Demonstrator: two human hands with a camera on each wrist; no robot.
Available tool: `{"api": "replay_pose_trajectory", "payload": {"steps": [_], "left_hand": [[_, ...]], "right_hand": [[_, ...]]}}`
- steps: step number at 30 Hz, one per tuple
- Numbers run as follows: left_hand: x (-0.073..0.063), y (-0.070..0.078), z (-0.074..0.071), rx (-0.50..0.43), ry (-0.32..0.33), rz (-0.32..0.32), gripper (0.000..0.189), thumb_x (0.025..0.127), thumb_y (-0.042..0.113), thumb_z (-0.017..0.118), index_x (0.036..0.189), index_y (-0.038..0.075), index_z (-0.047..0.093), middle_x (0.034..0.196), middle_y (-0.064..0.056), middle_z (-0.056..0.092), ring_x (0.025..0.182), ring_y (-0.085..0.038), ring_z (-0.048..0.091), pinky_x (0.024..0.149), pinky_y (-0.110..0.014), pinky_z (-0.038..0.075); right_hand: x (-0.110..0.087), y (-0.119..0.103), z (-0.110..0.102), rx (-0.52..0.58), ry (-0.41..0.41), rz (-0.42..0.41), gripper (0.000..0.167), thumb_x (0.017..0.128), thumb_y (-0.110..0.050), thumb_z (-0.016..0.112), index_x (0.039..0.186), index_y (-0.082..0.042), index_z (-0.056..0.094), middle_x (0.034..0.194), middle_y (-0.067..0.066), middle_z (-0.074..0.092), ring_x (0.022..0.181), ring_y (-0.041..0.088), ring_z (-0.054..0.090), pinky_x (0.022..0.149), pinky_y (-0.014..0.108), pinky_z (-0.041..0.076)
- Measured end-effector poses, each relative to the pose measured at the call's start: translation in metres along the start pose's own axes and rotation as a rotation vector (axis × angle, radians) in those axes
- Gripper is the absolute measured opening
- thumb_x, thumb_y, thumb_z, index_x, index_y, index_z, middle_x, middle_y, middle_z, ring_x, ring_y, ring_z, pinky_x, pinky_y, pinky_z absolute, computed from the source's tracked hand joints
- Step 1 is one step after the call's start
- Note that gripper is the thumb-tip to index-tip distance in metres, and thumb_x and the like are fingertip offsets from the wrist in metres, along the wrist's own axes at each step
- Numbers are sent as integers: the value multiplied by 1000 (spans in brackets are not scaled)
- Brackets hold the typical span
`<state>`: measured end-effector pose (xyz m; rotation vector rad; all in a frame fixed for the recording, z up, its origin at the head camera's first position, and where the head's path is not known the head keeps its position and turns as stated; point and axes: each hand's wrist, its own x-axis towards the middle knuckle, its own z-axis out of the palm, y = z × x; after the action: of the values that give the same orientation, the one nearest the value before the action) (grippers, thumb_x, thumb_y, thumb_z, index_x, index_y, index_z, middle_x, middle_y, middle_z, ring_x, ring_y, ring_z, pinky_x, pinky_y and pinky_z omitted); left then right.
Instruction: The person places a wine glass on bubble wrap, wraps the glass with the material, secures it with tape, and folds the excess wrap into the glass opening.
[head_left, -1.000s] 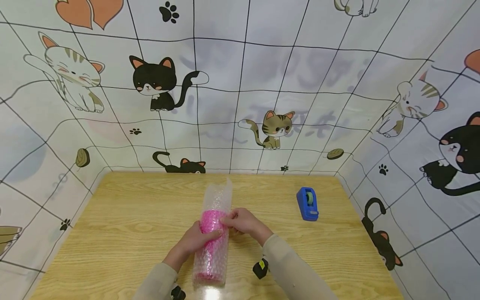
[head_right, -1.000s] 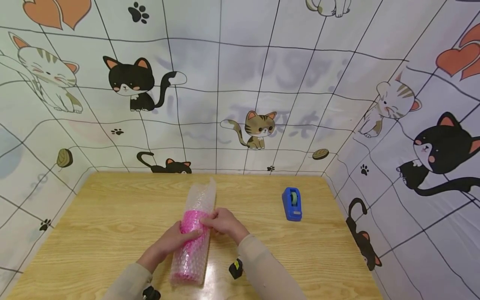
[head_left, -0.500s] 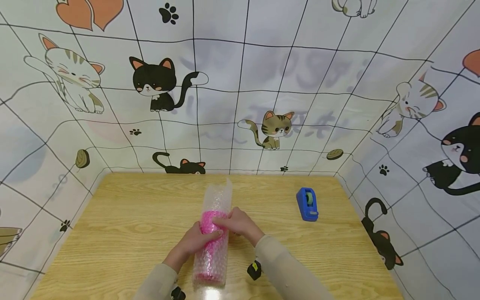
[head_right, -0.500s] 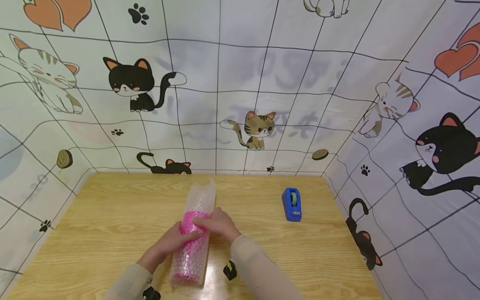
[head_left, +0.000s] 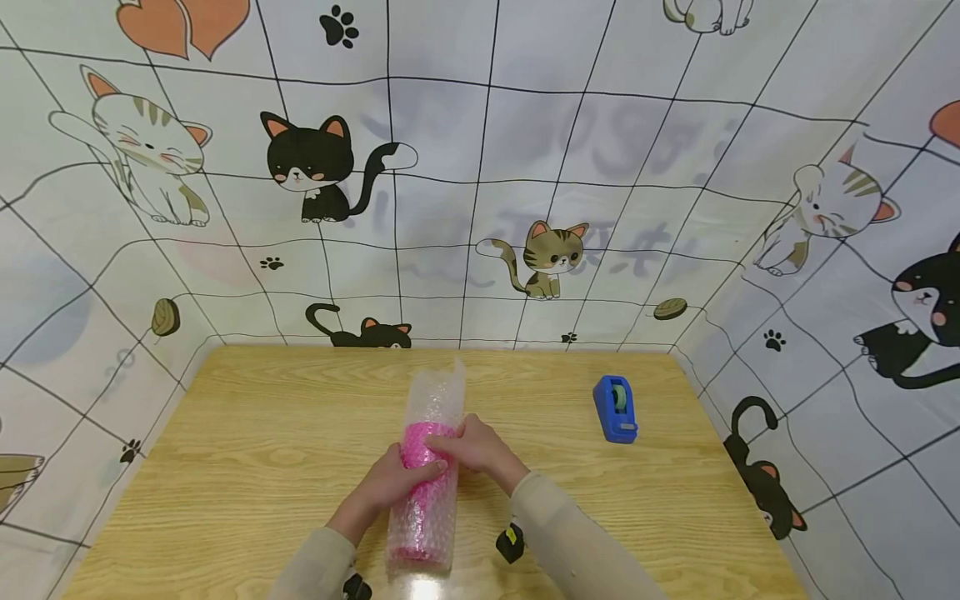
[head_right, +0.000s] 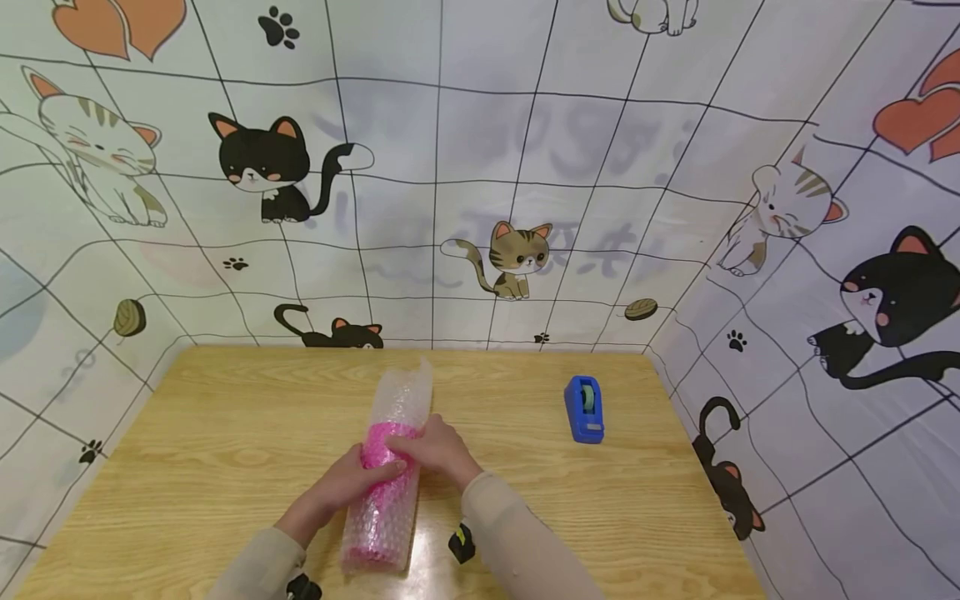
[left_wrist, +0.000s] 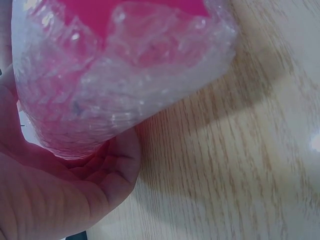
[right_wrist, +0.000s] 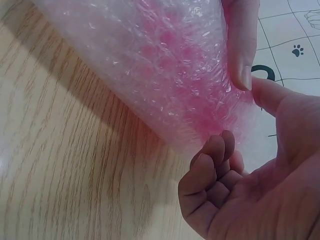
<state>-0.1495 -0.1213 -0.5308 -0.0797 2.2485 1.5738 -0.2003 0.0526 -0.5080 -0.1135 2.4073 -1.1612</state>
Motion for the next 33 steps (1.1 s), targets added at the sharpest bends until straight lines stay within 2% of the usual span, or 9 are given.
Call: {"api": "replay_pose_trajectory", "payload": {"steps": [7,12,18,26,33], "left_hand": [[-1,1,-1,-9,-12,6,82,83,46,72,136,-8,40,110,-17,62,87,-20,65,75,-35,57],[0,2,-1,-6,-14,-5,83,84,46,71,137,-8,39,112,-17,62,89,-20,65,76,-36,57],[0,2,-1,8,15,-44,93,81,50,73,141,-9,34,120,-21,58,97,-23,63,81,-41,57],[-1,0,-1,15,30,-50,93,81,51,73,140,-10,34,120,-21,58,98,-24,63,81,-42,57],[-1,1,-1,13,36,-37,88,81,47,73,138,-10,37,117,-21,59,95,-24,64,79,-41,57]], "right_hand": [[-3,2,-2,47,-8,-11,52,83,-55,69,90,-7,48,76,2,43,59,14,37,50,26,33],[-2,5,-7,55,-52,-40,50,86,-53,67,91,-7,48,73,0,43,57,13,37,49,25,34],[-2,7,-12,98,-111,-45,43,89,-46,66,94,-8,46,69,-1,44,58,12,38,51,24,35],[0,9,-12,129,-131,-46,41,90,-42,66,95,-7,46,68,-2,44,57,12,37,50,24,33],[0,11,-12,153,-146,-15,40,90,-43,67,97,-8,47,69,-1,46,58,12,40,54,26,35]]}}
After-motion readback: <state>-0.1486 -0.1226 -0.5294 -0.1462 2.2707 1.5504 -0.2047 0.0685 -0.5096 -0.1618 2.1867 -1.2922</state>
